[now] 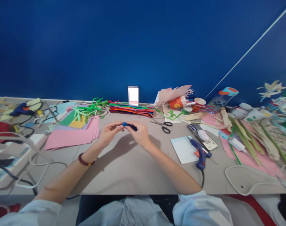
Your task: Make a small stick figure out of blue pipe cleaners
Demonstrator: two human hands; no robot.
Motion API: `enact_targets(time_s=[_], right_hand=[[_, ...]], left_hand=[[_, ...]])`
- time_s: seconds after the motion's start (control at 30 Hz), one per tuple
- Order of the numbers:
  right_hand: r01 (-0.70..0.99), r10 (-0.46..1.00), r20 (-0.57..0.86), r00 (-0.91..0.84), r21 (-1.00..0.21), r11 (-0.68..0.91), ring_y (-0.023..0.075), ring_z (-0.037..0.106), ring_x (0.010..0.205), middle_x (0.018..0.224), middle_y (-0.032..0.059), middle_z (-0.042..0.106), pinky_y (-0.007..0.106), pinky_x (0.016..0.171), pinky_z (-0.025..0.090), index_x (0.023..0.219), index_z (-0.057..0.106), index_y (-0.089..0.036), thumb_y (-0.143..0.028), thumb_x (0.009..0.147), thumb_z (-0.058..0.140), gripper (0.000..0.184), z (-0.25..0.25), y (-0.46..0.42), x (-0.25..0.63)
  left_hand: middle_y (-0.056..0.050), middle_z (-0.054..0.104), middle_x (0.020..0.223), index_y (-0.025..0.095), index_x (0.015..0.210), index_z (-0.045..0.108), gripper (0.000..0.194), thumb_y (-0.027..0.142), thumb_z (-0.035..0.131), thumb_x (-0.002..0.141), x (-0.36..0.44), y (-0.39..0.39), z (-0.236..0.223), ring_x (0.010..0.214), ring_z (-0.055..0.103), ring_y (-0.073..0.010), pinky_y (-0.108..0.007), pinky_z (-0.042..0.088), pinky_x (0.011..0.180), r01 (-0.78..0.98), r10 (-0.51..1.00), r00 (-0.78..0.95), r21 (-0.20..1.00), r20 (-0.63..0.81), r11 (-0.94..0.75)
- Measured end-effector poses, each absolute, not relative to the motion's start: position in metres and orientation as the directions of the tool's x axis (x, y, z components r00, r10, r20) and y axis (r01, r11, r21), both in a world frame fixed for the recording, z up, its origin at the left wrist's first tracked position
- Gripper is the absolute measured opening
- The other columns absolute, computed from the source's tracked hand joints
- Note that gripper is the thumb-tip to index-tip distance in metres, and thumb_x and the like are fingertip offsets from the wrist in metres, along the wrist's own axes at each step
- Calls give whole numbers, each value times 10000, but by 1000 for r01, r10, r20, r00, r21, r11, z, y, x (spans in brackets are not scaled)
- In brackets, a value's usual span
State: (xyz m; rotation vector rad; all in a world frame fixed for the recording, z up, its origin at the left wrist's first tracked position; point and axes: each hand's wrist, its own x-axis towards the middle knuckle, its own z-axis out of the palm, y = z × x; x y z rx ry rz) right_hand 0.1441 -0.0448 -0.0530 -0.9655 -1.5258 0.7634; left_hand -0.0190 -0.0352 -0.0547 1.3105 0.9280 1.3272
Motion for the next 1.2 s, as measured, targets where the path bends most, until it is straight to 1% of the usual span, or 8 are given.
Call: enact_targets(time_s=[0.13,0.2,0.33,0.5,0.77,0.9,1.03,1.2], right_hand=[[-48,941,333,-55,-943,330,184,676,865,933,47,725,329,818,533,921,700,-206,-304,740,689,206,-49,-41,144],[-120,954,294,-60,-951,286,179,676,861,934,46,726,332,815,536,916,696,-206,-305,721,702,218,-48,-39,144],[-170,965,245,-92,-959,227,182,674,871,938,46,725,338,816,539,899,700,-208,-323,700,717,231,-49,-38,143],[-173,968,222,-119,-964,200,185,673,884,953,44,723,343,838,535,919,700,-214,-331,695,723,254,-54,-39,141],[-59,942,307,-135,-952,301,192,671,925,996,44,722,347,884,524,951,712,-218,-353,734,697,255,-50,-42,144],[68,916,375,-140,-920,387,204,675,923,975,39,730,358,894,516,936,730,-234,-353,745,692,228,-43,-44,148],[205,886,439,-151,-863,462,199,677,876,940,39,733,335,820,529,931,733,-246,-330,771,669,192,-37,-45,151],[290,844,504,-182,-793,536,170,658,782,912,44,730,297,717,519,950,722,-243,-298,815,615,181,-36,-46,152]], left_hand=[[-63,678,939,186,983,703,296,363,678,748,-22,-38,-51,678,617,-116,-291,555,671,-33,955,107,961,278,-276],[-59,677,933,191,1005,680,282,341,665,766,-23,-39,-50,731,619,-126,-271,538,673,53,940,70,940,333,-337],[-54,654,896,178,869,659,125,278,640,796,-22,-44,-45,821,610,-139,-247,509,671,231,844,54,816,533,-530],[-49,634,865,175,847,631,41,192,608,817,-21,-48,-41,786,600,-123,-237,509,647,317,711,103,655,695,-686],[-51,636,853,175,893,617,84,147,561,837,-21,-49,-44,770,601,-119,-241,517,654,401,623,155,527,767,-749],[-37,651,810,183,870,610,81,137,557,830,-21,-50,-43,724,598,-115,-243,506,652,443,590,188,468,785,-764],[-37,656,801,196,840,618,87,187,532,846,-21,-48,-43,715,598,-126,-258,499,669,482,651,213,501,729,-719],[-34,622,799,195,863,612,99,210,514,856,-24,-46,-43,679,560,-116,-242,472,642,449,711,267,569,650,-689]])
